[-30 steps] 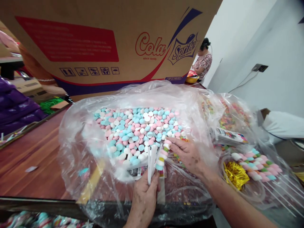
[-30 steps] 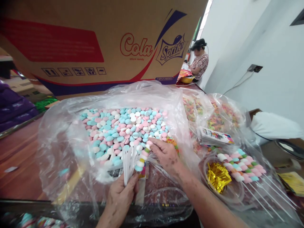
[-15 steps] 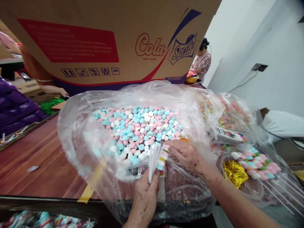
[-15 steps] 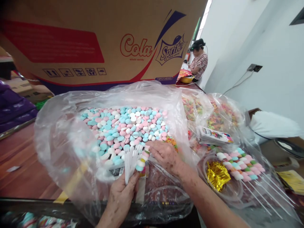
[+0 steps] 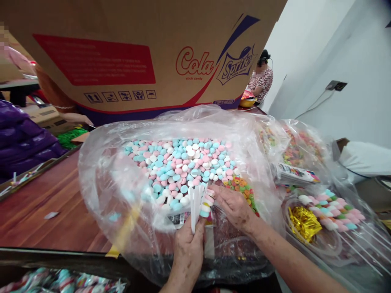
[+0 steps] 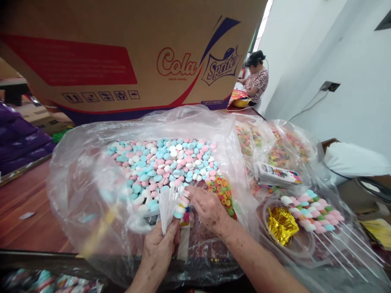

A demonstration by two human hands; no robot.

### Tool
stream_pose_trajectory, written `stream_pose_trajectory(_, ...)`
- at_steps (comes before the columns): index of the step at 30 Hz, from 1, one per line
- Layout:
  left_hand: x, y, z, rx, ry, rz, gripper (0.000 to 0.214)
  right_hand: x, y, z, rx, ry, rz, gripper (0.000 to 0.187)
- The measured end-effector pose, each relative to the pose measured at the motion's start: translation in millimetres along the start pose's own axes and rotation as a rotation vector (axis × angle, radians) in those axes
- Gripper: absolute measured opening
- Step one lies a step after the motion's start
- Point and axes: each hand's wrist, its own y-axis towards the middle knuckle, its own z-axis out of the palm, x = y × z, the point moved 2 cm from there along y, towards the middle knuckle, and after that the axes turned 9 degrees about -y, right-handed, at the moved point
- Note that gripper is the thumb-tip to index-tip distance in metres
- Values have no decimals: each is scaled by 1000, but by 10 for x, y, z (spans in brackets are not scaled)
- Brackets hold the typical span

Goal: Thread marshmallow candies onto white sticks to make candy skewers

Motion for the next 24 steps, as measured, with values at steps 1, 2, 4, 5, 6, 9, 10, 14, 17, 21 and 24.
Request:
stream_pose_trajectory(1, 18, 11, -5, 2, -16, -16, 41, 28, 2, -6, 20, 54, 39, 35)
stream_pose_trajectory(2, 25, 18, -7, 12, -40, -33, 39, 62, 1, -4, 34, 134, 91, 36)
stream_pose_trajectory(4, -2, 18, -3, 51, -108, -75, 40, 143, -12, 32, 38, 385, 215, 48)
stream_pose_trajectory(5, -35, 10, 1, 70, -142, -92, 41, 185, -24, 67, 24, 536, 277, 60)
stream_pose_trajectory(6, -80, -2, 5, 85, -168, -101, 42, 223, -38, 109, 3, 680, 337, 74)
stream_pose_trajectory(9, -234, -45, 11, 90, -173, -102, 42, 287, -78, 243, -36, 938, 505, 91)
stream_pose_trajectory(10, -280, -59, 13, 91, -163, -100, 42, 292, -86, 274, -44, 965, 545, 89)
stream_pose_trajectory(14, -374, -92, 35, 114, -165, -103, 43, 300, -77, 276, -91, 943, 556, 76)
stream_pose_trajectory(17, -348, -97, 55, 117, -213, -99, 45, 350, -43, 221, -67, 897, 528, 71)
stream_pose_trajectory(21, -335, -94, 88, 111, -224, -67, 47, 419, -16, 149, -66, 972, 502, 74)
stream_pose_trajectory(24, -384, -97, 123, 151, -205, -63, 50, 433, -46, 123, -90, 1031, 524, 81)
